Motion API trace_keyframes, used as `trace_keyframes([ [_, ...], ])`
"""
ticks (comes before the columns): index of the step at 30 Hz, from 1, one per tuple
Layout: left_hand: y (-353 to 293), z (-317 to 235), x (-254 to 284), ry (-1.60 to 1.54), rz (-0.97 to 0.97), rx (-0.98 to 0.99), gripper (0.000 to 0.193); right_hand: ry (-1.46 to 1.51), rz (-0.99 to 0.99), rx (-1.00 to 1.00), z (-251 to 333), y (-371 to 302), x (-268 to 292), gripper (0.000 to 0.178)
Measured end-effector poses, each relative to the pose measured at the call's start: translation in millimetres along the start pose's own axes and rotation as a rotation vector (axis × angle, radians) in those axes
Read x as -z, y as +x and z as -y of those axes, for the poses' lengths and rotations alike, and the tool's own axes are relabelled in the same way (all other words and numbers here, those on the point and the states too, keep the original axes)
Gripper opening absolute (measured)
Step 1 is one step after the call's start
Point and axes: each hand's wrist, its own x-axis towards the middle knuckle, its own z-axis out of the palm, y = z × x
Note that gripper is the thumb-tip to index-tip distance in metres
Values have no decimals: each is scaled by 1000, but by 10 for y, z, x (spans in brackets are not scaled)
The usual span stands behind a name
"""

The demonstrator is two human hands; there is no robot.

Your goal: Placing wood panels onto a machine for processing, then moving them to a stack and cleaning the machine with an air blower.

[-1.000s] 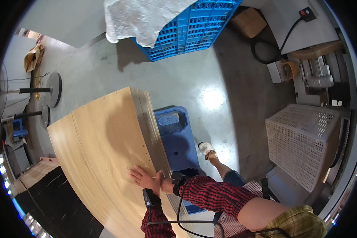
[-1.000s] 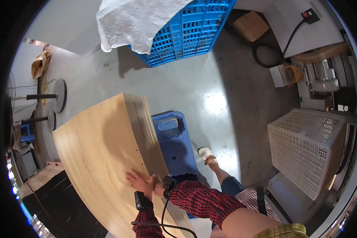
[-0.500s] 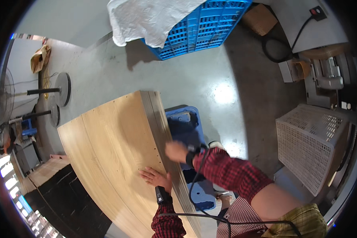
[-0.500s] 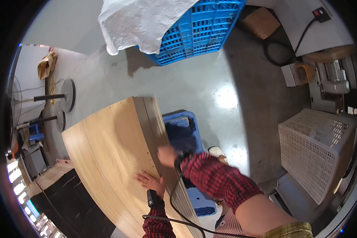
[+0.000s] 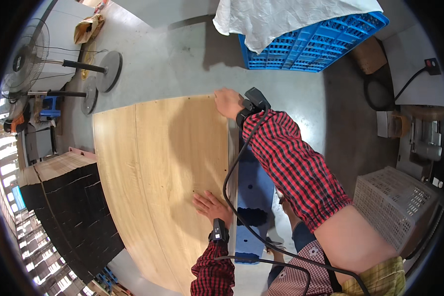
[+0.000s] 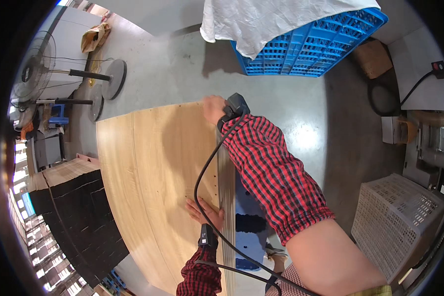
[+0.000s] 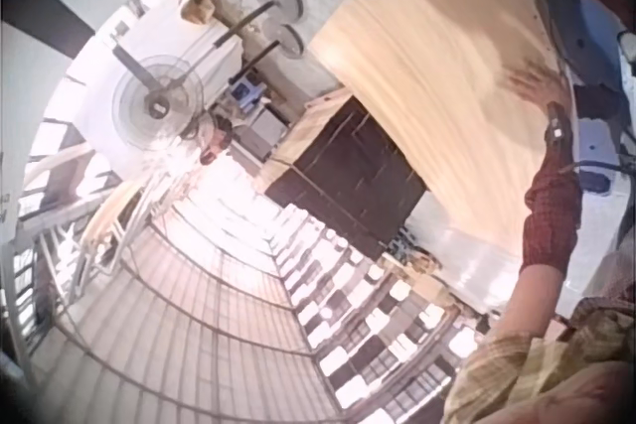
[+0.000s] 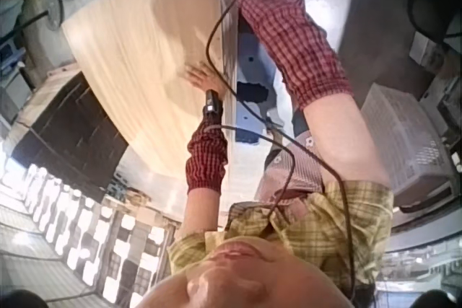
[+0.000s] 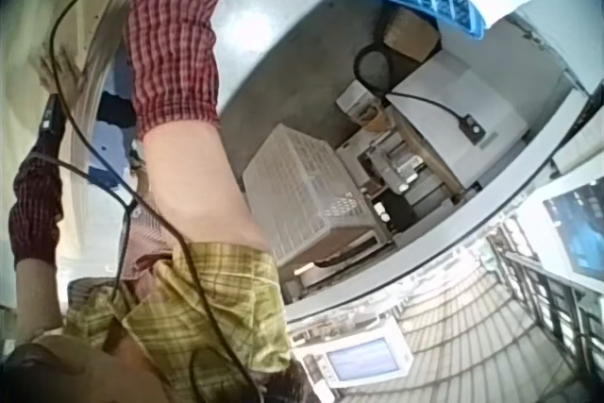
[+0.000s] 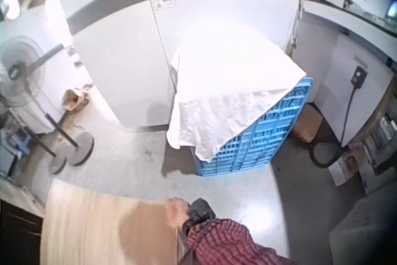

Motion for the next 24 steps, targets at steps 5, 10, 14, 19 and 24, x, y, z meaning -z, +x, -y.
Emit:
trace_keyframes([
  [5, 46, -23, 19, 18, -1, -20, 104, 25, 9, 103, -32, -168, 184, 33],
  [10, 24, 230, 123, 42, 64, -129, 110, 96, -220, 98, -147, -1323, 503, 51],
  [14, -165, 294, 75, -181, 170, -352, 95, -105, 52, 30, -1374, -3323, -61, 32],
  [19, -1020, 295, -482, -696, 496, -536, 32, 177, 683, -545, -1233, -5931, 264, 23],
  [24, -1420, 467, -1327, -384, 167, -1017, 34, 316, 414, -266, -475, -6625, 1787, 32],
])
